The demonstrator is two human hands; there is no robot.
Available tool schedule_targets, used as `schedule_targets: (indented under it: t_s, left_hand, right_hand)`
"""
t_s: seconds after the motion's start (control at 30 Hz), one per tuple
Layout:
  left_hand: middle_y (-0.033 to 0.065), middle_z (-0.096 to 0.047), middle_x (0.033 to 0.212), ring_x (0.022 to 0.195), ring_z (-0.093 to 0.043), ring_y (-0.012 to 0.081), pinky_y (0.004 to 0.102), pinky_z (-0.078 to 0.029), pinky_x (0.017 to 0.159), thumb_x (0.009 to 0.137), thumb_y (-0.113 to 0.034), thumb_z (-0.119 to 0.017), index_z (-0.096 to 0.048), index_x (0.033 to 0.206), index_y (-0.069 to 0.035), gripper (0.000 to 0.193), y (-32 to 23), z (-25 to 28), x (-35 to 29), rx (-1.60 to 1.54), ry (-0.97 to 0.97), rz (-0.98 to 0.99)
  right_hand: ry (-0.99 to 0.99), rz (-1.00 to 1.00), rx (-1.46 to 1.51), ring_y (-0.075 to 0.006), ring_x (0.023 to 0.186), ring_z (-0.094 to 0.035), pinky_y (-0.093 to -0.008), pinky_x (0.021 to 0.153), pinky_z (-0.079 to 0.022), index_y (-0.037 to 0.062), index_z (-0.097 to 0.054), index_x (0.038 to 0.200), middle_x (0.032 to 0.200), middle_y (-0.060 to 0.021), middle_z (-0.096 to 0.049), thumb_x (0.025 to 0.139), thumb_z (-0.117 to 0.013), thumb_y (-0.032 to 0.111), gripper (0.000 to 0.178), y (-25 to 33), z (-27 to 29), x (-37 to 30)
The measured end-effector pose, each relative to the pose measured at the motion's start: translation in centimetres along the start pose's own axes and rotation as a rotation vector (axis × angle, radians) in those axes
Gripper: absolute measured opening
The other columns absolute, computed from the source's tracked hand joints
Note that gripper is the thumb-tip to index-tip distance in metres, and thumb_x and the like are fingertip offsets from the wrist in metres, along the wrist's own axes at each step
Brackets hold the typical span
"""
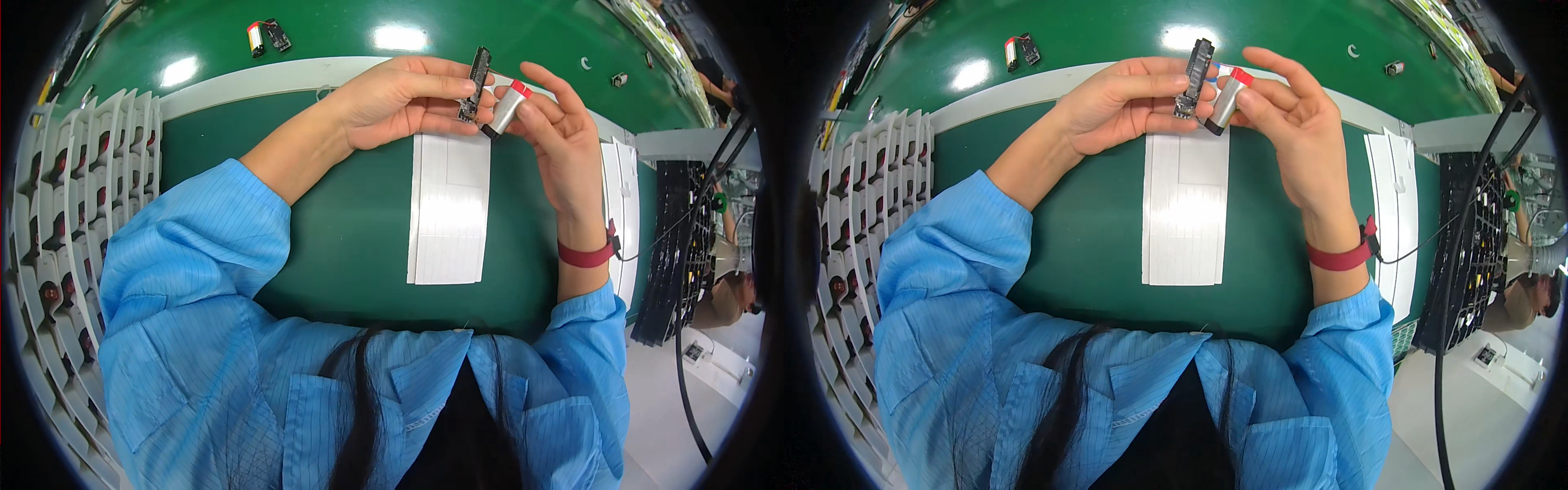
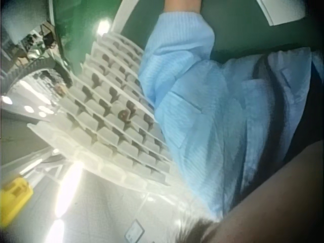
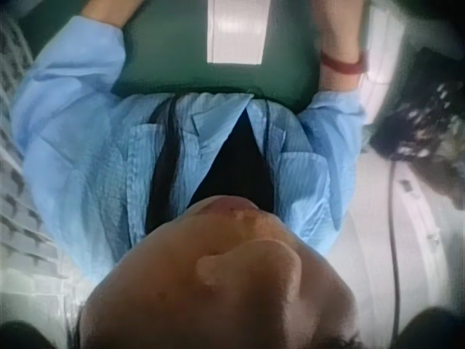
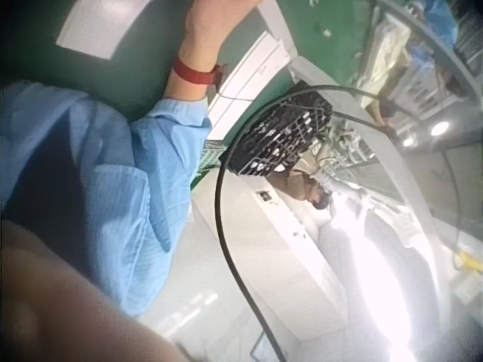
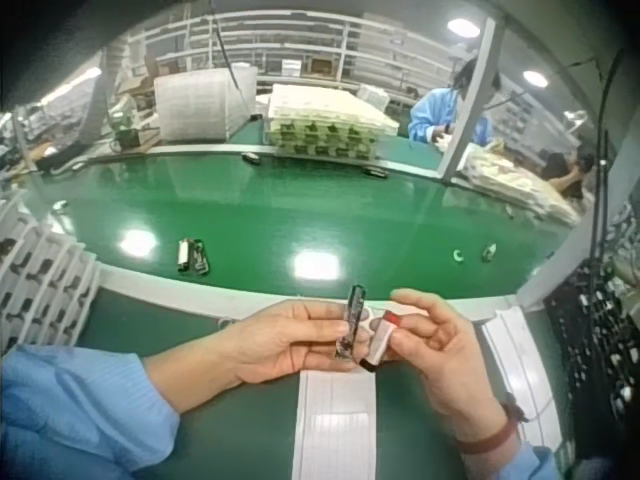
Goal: The person assembles small electronic components onto a circuit board by hand, securing them with adhesive tape.
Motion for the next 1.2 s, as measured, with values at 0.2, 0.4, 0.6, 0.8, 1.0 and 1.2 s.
schedule_targets:
  t_s: [0.2, 0.4, 0.6, 0.8, 1.0, 1.2]
  left_hand:
    - [0.0083, -0.06, 0.098, 0.092, -0.059, 0.0156, 0.0283, -0.05, 0.083, 0.085, -0.016, -0.055, -0.053, 0.114, -0.001, 0.033, 0.4, -0.6, 0.2, 0.21, -0.01, 0.006]
    - [0.0076, -0.063, 0.097, 0.089, -0.061, 0.0147, 0.0263, -0.051, 0.078, 0.08, -0.014, -0.062, -0.054, 0.115, -0.003, 0.037, 1.1, -1.3, 0.0, 0.345, -0.139, -0.017]
    - [0.0104, -0.063, 0.098, 0.087, -0.062, 0.0164, 0.0278, -0.052, 0.076, 0.08, -0.011, -0.063, -0.053, 0.116, -0.001, 0.038, 1.5, -1.4, -0.1, 0.393, -0.184, -0.055]
    - [0.0112, -0.063, 0.098, 0.085, -0.062, 0.0168, 0.0274, -0.053, 0.076, 0.08, -0.011, -0.063, -0.054, 0.115, 0.0, 0.038, 1.5, -1.6, -0.1, 0.411, -0.193, -0.062]
    - [0.0108, -0.063, 0.096, 0.085, -0.062, 0.0164, 0.0263, -0.053, 0.074, 0.08, -0.012, -0.064, -0.055, 0.114, -0.001, 0.036, 1.6, -1.4, 0.0, 0.392, -0.188, -0.059]
    - [0.0111, -0.063, 0.095, 0.084, -0.062, 0.016, 0.0264, -0.053, 0.073, 0.08, -0.011, -0.063, -0.056, 0.113, -0.001, 0.035, 1.7, -1.4, 0.0, 0.432, -0.185, -0.077]
  right_hand:
    - [0.003, 0.013, -0.112, -0.0138, 0.079, -0.062, -0.0233, 0.07, -0.05, -0.0027, -0.05, 0.111, 0.089, -0.0117, -0.064, 0.077, -0.065, 0.003, 0.037, 0.0, 1.1, 0.6]
    - [-0.053, 0.042, -0.231, -0.0145, 0.077, -0.063, -0.0215, 0.069, -0.051, -0.0023, -0.052, 0.1, 0.084, -0.0114, -0.064, 0.076, -0.066, 0.003, 0.029, 0.5, -0.1, 0.7]
    - [-0.118, 0.124, -0.38, -0.0143, 0.074, -0.063, -0.0218, 0.065, -0.051, -0.0025, -0.052, 0.096, 0.08, -0.0119, -0.064, 0.075, -0.068, 0.006, 0.028, 0.2, -0.5, 0.7]
    - [-0.124, 0.132, -0.417, -0.0148, 0.072, -0.064, -0.0222, 0.064, -0.052, -0.0023, -0.052, 0.092, 0.08, -0.0124, -0.065, 0.075, -0.068, 0.008, 0.026, 0.1, -0.4, 0.7]
    - [-0.108, 0.146, -0.413, -0.0149, 0.073, -0.063, -0.0227, 0.064, -0.052, -0.0026, -0.051, 0.092, 0.078, -0.0126, -0.064, 0.075, -0.069, 0.007, 0.026, -0.1, -0.5, 0.8]
    - [-0.115, 0.138, -0.413, -0.0153, 0.073, -0.063, -0.0234, 0.064, -0.052, -0.0032, -0.051, 0.093, 0.079, -0.0134, -0.064, 0.075, -0.068, 0.005, 0.026, -0.2, -0.6, 0.8]
Point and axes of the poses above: each hand's wrist, its own x-axis towards the middle knuckle, its own z-axis out of the back of the hand, y = z × x, the point moved 1 cm from there along x, towards the middle knuckle
